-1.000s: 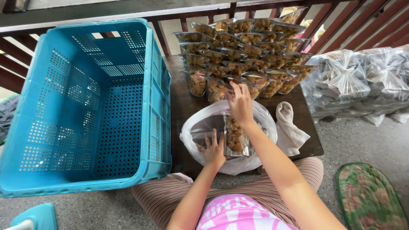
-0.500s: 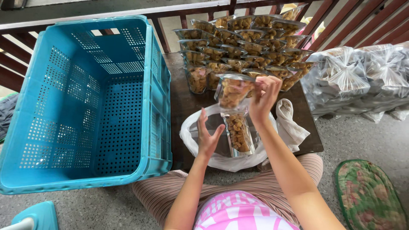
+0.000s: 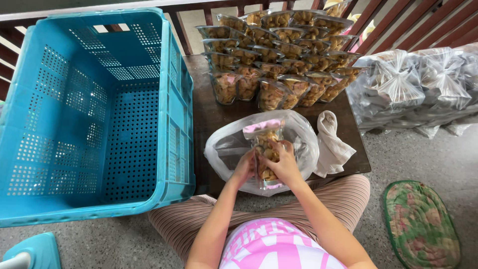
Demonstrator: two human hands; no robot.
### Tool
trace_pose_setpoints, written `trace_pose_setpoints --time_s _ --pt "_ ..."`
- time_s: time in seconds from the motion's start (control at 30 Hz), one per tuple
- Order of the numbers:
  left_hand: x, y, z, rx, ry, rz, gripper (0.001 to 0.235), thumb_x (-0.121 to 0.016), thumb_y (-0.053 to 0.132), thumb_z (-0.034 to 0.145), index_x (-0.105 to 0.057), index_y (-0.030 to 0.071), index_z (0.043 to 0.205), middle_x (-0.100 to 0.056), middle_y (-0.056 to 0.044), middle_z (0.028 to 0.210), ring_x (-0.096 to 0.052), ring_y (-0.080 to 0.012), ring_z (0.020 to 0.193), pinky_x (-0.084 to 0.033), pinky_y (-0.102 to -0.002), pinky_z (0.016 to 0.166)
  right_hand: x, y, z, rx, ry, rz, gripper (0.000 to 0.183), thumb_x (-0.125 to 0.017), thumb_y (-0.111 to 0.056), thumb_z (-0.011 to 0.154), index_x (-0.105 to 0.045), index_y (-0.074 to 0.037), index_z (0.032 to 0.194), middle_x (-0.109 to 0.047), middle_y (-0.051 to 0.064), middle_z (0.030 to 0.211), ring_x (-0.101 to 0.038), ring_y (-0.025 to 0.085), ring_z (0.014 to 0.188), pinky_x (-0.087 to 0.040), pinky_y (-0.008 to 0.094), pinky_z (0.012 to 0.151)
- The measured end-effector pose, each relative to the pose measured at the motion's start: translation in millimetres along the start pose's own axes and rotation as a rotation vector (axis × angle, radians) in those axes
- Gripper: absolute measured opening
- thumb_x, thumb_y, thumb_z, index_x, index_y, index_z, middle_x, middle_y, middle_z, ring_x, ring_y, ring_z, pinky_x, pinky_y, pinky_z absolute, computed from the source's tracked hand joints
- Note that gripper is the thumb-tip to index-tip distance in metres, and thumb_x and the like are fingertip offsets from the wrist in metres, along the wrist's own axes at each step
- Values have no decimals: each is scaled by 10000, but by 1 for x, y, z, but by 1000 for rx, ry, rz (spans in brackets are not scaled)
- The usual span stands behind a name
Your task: The person sits on the floor and wipes individual vacuum-sealed snack bags with a white cloth. They then place the cleaned bags into a large white plastic bag. The person handles the snack bags one at a time, wiping them thoroughly before transferring them to the larger bag.
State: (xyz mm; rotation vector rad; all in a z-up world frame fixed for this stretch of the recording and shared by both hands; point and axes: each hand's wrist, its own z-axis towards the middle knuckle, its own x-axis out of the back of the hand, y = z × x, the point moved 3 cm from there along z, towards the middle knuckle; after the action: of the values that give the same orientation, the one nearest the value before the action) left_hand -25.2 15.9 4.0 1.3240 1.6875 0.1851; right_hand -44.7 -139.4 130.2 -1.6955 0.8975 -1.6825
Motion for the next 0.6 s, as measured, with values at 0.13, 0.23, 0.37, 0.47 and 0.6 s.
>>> trace_pose_setpoints --time_s 0.13,0.23,0.37,0.47,0.6 --pt "39 11 7 -344 406 1182 656 -710 325 878 -448 208 1467 -460 -85 1462 -444 -344 1315 -433 -544 1026 -16 -4 -6 134 69 -158 675 -819 -382 790 -614 -201 1407 -454 246 1382 -507 481 1270 -443 506 1081" --pt "37 14 5 -394 519 1525 665 -740 277 852 -469 247 1458 -394 -83 1538 -361 -392 1388 -384 -593 1079 -36 -6 5 165 141 -320 696 -816 -355 775 -603 -218 1424 -467 240 1379 -478 489 1261 -421 522 1062" --pt "25 11 2 -112 473 1568 793 -777 254 794 -430 283 1507 -254 -69 1647 -239 -409 1490 -306 -653 1137 -58 -5 32 199 241 -518 682 -779 -399 823 -563 -231 1447 -510 220 1352 -472 454 1254 -346 593 1132" --pt "21 13 -6 -132 471 1541 748 -762 298 845 -429 288 1515 -235 -87 1655 -221 -430 1496 -269 -674 1154 -66 0 34 151 229 -629 706 -768 -434 810 -542 -231 1448 -520 208 1314 -433 466 1244 -282 645 1137" --pt "23 13 -6 -121 423 1551 832 -765 326 825 -368 306 1556 -216 -106 1651 -214 -426 1499 -268 -683 1139 -41 -4 55 252 377 -739 612 -730 -434 854 -580 -207 1402 -508 191 1388 -417 437 1278 -327 576 1048"
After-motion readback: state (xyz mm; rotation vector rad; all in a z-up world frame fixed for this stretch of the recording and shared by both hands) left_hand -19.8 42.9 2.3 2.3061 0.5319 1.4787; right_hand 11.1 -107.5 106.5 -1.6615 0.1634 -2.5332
